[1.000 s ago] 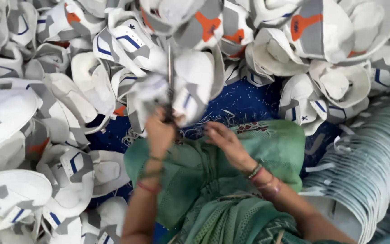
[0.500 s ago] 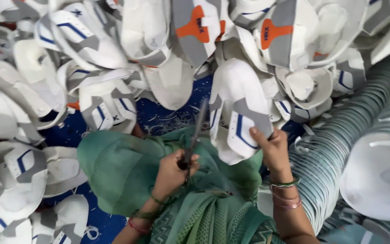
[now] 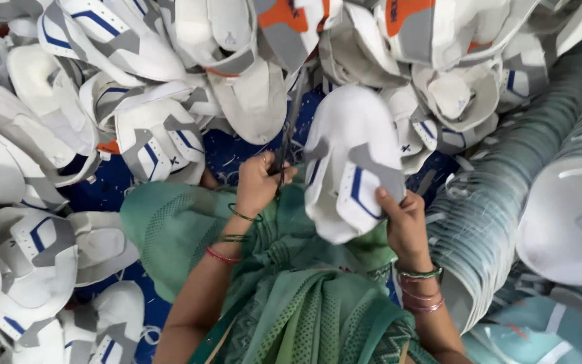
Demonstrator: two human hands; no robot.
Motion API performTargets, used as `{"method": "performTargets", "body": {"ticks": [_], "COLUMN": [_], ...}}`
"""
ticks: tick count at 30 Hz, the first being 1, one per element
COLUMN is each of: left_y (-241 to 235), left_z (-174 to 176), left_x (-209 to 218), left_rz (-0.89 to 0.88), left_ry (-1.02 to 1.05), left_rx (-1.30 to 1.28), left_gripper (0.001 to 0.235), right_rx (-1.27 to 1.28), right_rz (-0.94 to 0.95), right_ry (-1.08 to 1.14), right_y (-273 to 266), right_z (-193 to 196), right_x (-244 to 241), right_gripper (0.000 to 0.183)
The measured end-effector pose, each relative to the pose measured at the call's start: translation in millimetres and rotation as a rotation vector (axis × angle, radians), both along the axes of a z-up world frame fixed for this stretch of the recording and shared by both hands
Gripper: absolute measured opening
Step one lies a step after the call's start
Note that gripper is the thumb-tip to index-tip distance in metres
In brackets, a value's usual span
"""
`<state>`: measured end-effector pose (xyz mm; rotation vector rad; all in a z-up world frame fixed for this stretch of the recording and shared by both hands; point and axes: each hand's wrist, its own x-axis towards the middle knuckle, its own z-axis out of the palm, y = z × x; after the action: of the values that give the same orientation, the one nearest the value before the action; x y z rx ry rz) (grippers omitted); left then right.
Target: The person trims excess material from shoe upper components using scissors.
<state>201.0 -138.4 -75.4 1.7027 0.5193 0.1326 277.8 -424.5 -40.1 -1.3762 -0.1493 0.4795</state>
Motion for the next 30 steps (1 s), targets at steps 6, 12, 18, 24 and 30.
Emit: {"method": "performTargets", "body": {"ticks": [6, 12, 18, 24, 30], "left_y": [-9.9, 30.4, 16.6, -46.1, -29.9], "left_z": [-79.8, -71.8, -39.3, -10.3, 118.3], "left_x": [-51.2, -29.1, -22.0, -74.5, -96.0], "left_rz": [-0.073, -0.319, -0.142, -0.224, -0.251], "left_ry": [-0.188, -0.084, -0.246, -0.436, -0.752], "left_rx": [-0.322, -0.167, -0.117, -0.736, -0.857], "left_gripper": [0.02, 0.021, 0.016, 0.034, 0.045], "right_rx": [0.075, 0.035, 0.159, 0.756, 0.495], "right_rz": [-0.072, -0.016, -0.122, -0.189, 0.221], "right_ry": [0.054, -0.04, 0.001, 0.3, 0.008], "right_y": [-9.3, 5.6, -35.2, -27.1, 32.2], "right_z": [-28.5, -21.1, -8.2, 15.6, 23.7], "right_x": [-19.9, -51.4, -97.7, -104.7, -64.4], "right_gripper": [0.015, 0.015, 0.019, 0.044, 0.043]}}
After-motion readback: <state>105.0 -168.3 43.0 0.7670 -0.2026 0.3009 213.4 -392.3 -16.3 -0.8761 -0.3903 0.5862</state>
